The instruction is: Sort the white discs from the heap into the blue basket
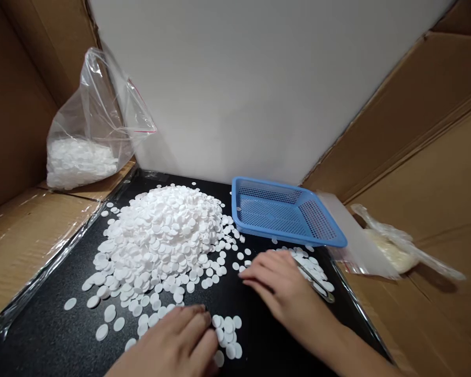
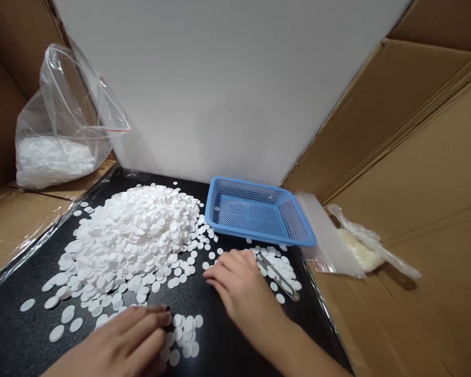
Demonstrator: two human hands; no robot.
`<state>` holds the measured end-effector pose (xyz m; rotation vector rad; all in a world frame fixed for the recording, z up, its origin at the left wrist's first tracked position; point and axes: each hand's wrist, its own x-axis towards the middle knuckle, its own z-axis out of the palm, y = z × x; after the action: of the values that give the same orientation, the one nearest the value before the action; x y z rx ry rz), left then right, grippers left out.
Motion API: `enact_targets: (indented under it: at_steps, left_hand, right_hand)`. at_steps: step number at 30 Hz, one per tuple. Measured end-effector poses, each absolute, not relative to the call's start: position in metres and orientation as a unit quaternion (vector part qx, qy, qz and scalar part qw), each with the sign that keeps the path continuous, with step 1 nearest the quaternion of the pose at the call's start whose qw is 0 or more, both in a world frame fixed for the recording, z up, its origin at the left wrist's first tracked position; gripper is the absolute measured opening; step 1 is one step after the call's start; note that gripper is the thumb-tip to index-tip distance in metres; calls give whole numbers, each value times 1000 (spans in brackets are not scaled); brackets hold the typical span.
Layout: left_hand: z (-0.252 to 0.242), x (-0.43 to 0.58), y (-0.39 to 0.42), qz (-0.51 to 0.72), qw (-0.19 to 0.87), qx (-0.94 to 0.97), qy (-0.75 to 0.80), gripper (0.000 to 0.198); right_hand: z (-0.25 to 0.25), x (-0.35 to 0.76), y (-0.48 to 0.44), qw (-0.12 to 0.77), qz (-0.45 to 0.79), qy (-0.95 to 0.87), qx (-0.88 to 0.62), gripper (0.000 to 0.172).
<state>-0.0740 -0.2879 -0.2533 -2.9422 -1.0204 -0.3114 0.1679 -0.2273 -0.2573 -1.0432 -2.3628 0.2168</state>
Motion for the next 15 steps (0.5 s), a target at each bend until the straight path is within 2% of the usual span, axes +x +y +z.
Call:
enact_targets:
  at_steps: [2, 5, 10, 15]
  left_hand:
    - [-250, -73, -271, -64, 1, -927, -370, 14]
    - [-251, -75, -246, -68, 17, -903, -424, 16]
    - [-263, -73, -232, -78, 29, -901, -426, 21]
    - [-265, -70, -236, -128, 77, -916, -372, 21]
  right_hand:
    - [-266, 142, -224, 266, 94, -886, -368, 11]
    - [-283, 123, -220, 246, 45, -904, -347, 10]
    - [-287, 127, -221, 250, -61, -928, -270, 30]
    - [-275, 142, -222, 219, 107, -934, -261, 21]
